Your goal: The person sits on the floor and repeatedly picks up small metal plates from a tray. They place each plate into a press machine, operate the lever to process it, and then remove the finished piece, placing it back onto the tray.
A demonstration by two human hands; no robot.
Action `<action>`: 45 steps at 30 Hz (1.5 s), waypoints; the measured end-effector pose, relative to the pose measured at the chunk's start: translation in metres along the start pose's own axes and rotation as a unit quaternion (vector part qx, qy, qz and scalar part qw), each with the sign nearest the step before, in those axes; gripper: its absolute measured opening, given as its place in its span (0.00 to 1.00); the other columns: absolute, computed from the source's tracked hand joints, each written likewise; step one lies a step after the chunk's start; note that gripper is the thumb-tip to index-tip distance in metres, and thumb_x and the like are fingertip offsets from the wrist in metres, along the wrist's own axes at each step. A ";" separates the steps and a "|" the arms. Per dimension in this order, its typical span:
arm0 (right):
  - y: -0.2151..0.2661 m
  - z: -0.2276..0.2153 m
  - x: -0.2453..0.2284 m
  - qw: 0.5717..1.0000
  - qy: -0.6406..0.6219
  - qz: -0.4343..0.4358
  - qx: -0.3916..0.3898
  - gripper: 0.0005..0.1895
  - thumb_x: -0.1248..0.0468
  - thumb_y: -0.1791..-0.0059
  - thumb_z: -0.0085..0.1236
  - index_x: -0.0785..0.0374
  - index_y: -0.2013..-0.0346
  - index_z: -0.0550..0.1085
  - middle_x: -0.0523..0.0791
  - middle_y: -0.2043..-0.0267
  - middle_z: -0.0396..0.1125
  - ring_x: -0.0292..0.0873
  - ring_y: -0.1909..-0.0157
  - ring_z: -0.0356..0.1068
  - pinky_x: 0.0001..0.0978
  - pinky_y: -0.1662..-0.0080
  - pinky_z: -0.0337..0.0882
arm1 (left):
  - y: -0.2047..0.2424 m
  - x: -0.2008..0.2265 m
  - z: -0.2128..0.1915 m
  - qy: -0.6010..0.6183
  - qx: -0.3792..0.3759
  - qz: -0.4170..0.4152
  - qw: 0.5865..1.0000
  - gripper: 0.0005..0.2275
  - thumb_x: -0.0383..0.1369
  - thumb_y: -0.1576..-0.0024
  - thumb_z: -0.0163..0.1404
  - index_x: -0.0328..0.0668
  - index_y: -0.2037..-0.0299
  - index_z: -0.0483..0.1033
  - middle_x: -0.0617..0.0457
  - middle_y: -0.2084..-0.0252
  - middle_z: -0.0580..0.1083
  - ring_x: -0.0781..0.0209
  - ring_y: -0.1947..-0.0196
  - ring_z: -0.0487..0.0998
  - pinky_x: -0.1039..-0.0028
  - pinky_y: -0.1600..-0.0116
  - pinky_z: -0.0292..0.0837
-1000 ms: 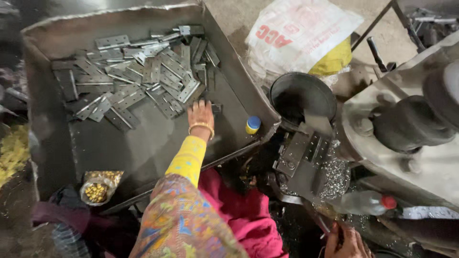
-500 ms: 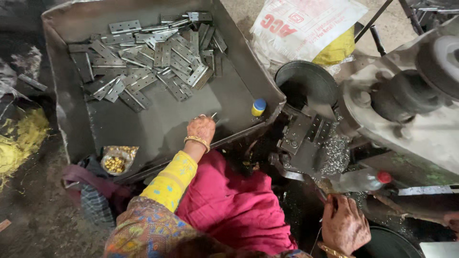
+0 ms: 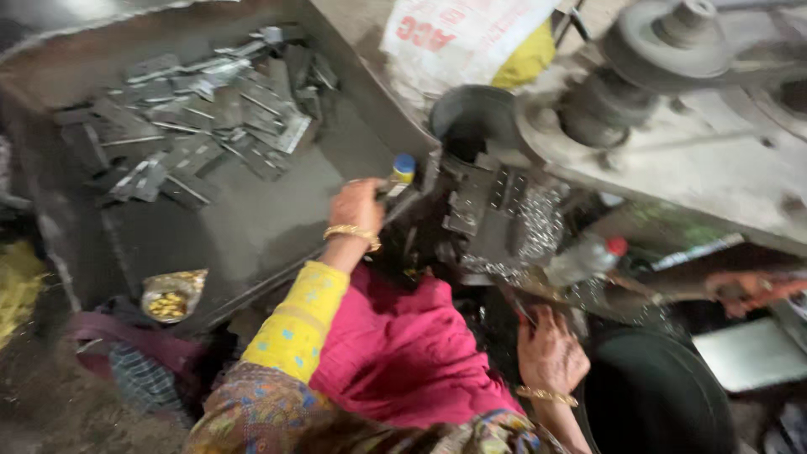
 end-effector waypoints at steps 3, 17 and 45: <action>-0.001 0.005 0.004 1.000 -0.005 0.007 -0.020 0.18 0.47 0.50 0.54 0.51 0.51 0.75 0.48 0.56 0.74 0.59 0.61 0.75 0.54 0.63 0.73 | 0.002 0.088 0.089 0.057 -0.093 -0.002 0.994 0.17 0.27 0.49 0.54 0.49 0.49 0.77 0.42 0.61 0.80 0.40 0.57 0.80 0.53 0.51 0.75; -0.002 0.014 0.005 0.996 -0.041 -0.013 -0.073 0.21 0.48 0.50 0.53 0.53 0.48 0.72 0.48 0.57 0.75 0.56 0.60 0.76 0.52 0.61 0.74 | 0.084 0.184 0.167 -0.218 -0.253 0.146 0.931 0.24 0.38 0.36 0.36 0.36 0.31 0.65 0.50 0.24 0.58 0.52 0.23 0.53 0.51 0.26 0.44; 0.054 0.174 0.065 0.971 -0.014 -0.005 -0.237 0.27 0.52 0.48 0.47 0.58 0.35 0.64 0.54 0.63 0.75 0.57 0.61 0.76 0.52 0.61 0.75 | 0.064 0.203 0.176 -0.168 -0.381 0.060 0.907 0.21 0.35 0.32 0.30 0.42 0.31 0.66 0.52 0.19 0.51 0.49 0.21 0.46 0.43 0.22 0.27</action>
Point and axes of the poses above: each hand's wrist, its own y-axis away from the middle knuckle, its own z-axis out of the palm, x = y × z, the point moved 9 cm from there along -y, towards the middle knuckle
